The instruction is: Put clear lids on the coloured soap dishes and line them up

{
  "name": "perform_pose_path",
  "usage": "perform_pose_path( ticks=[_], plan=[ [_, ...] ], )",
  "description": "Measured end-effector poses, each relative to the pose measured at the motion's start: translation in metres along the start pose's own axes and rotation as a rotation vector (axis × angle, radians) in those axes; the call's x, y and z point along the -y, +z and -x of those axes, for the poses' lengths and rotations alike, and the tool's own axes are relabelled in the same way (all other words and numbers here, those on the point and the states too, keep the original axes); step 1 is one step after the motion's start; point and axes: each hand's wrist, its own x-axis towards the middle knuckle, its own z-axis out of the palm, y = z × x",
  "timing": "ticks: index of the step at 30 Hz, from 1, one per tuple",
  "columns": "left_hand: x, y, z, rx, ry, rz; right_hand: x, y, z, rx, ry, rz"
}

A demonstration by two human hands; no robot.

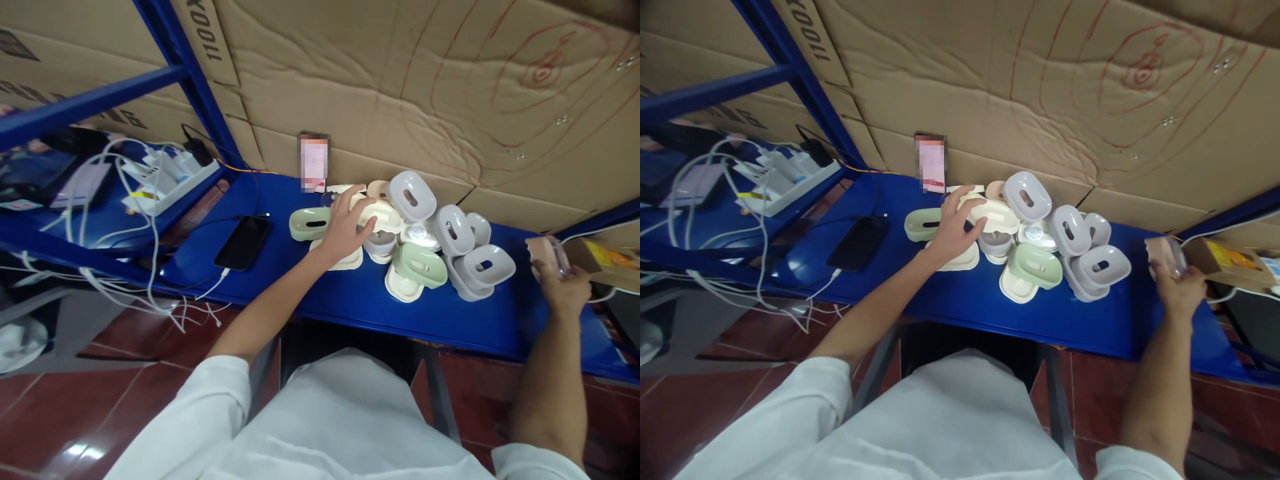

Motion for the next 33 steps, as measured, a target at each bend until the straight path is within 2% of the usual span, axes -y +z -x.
perform_pose_path(
  ticks=[1, 2, 4, 7, 9, 11, 13, 15, 17, 20, 24, 27, 30, 33],
  plan=[
    [-0.003, -0.001, -0.001, 0.011, -0.002, 0.072, 0.014, -0.004, 0.005, -0.037, 0.05, -0.052],
    [-0.006, -0.003, -0.001, 0.033, -0.014, 0.166, 0.032, -0.008, 0.013, -0.065, 0.025, -0.122],
    [-0.014, -0.005, -0.001, 0.123, -0.051, 0.398, 0.078, -0.019, 0.034, -0.039, -0.232, -0.29],
    [-0.024, -0.006, 0.0, 0.328, -0.054, 0.709, 0.16, -0.031, 0.073, 0.165, -0.657, -0.482],
    [-0.025, -0.004, 0.001, 0.394, -0.034, 0.784, 0.215, -0.031, 0.094, 0.407, -0.859, -0.495],
    [-0.021, -0.003, 0.0, 0.336, -0.045, 0.737, 0.26, -0.024, 0.106, 0.629, -1.026, -0.506],
    [-0.012, -0.002, -0.003, 0.235, -0.081, 0.654, 0.293, -0.014, 0.108, 0.744, -1.07, -0.529],
    [-0.003, -0.002, -0.006, 0.177, -0.137, 0.635, 0.314, -0.004, 0.103, 0.805, -1.053, -0.561],
    [0.003, -0.002, -0.008, 0.153, -0.197, 0.675, 0.322, 0.001, 0.092, 0.856, -1.011, -0.591],
    [0.004, 0.001, -0.007, 0.147, -0.246, 0.699, 0.316, 0.004, 0.065, 0.879, -0.928, -0.647],
    [0.007, 0.005, -0.004, 0.15, -0.287, 0.694, 0.285, 0.016, 0.016, 0.662, -0.733, -0.653],
    [0.017, 0.006, -0.003, 0.115, -0.297, 0.702, 0.264, 0.039, -0.009, 0.551, -0.598, -0.582],
    [0.026, 0.006, -0.004, 0.08, -0.294, 0.702, 0.257, 0.067, -0.013, 0.62, -0.615, -0.522],
    [0.033, 0.007, -0.004, 0.054, -0.293, 0.665, 0.258, 0.084, -0.008, 0.698, -0.648, -0.484]
  ],
)
